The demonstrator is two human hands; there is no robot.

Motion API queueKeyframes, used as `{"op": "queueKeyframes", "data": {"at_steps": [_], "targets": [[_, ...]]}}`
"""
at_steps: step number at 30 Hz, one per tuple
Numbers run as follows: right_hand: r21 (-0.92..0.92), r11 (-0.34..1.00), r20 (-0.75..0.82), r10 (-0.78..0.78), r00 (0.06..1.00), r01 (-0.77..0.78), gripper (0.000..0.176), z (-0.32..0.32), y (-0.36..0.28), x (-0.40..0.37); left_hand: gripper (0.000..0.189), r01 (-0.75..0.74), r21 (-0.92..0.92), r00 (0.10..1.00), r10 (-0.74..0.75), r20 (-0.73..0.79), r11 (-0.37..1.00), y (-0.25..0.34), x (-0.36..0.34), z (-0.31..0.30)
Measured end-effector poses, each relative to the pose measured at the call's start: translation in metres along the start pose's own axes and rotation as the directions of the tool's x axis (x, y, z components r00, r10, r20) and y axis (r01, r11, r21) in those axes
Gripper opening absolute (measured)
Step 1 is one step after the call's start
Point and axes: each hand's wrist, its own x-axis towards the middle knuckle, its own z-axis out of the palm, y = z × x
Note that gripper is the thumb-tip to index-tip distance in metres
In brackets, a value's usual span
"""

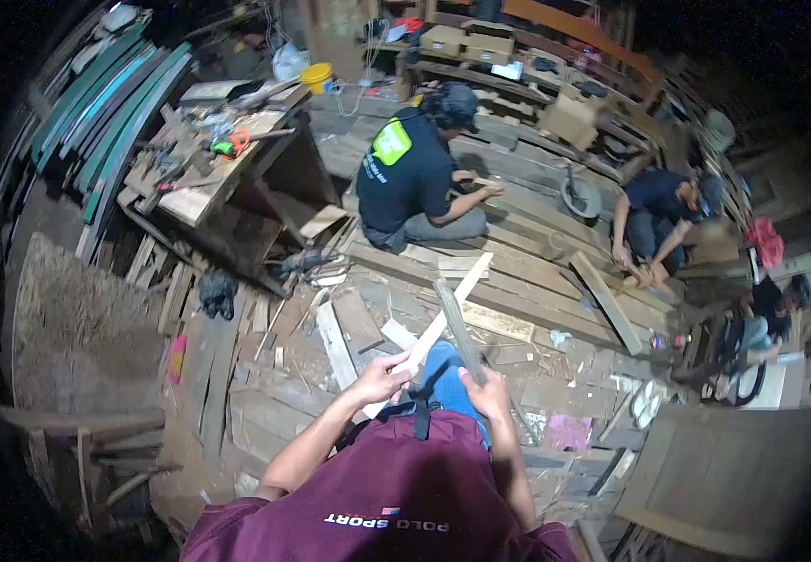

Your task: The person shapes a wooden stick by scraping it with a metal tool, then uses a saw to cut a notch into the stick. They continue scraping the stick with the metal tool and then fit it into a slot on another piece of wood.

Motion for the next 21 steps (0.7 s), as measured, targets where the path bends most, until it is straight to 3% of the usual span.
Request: {"op": "queueKeyframes", "data": {"at_steps": [4, 8, 11, 15, 16, 17, 20, 21], "targets": [[-0.195, 0.981, 0.059, 0.007, 0.998, 0.004, 0.04, -0.012, -0.031, 0.026, 0.056, 0.007, -0.004, 0.998, -0.007, -0.06, 1.0, 0.008, 0.008, -0.014], [-0.156, 0.988, 0.116, 0.027, 0.993, -0.008, 0.039, -0.008, -0.033, 0.069, 0.054, -0.019, -0.023, 0.996, 0.017, -0.087, 1.0, 0.021, 0.028, -0.028], [-0.064, 0.997, 0.178, 0.046, 0.983, -0.036, 0.038, -0.002, -0.068, 0.102, 0.054, -0.032, -0.048, 0.992, 0.026, -0.126, 0.998, 0.033, 0.051, -0.046], [-0.084, 0.992, 0.206, -0.076, 0.976, 0.095, 0.037, 0.026, -0.082, 0.181, 0.051, -0.104, -0.139, 0.98, 0.077, -0.182, 0.985, 0.044, 0.099, -0.091], [-0.054, 0.996, 0.287, -0.053, 0.957, 0.071, 0.042, 0.033, -0.088, 0.207, 0.049, -0.104, -0.129, 0.972, 0.073, -0.225, 0.986, 0.057, 0.112, -0.102], [-0.151, 0.978, 0.343, -0.086, 0.935, 0.145, 0.034, 0.043, -0.081, 0.241, 0.048, -0.1, -0.17, 0.972, 0.059, -0.229, 0.98, 0.073, 0.125, -0.116], [0.013, 0.971, 0.339, -0.23, 0.912, 0.24, 0.024, 0.05, -0.142, 0.312, 0.045, -0.125, -0.306, 0.961, 0.038, -0.275, 0.944, 0.133, 0.171, -0.156], [0.119, 0.965, 0.309, -0.261, 0.915, 0.236, 0.022, 0.054, -0.169, 0.338, 0.042, -0.212, -0.323, 0.961, 0.136, -0.242, 0.922, 0.149, 0.194, -0.176]]}}
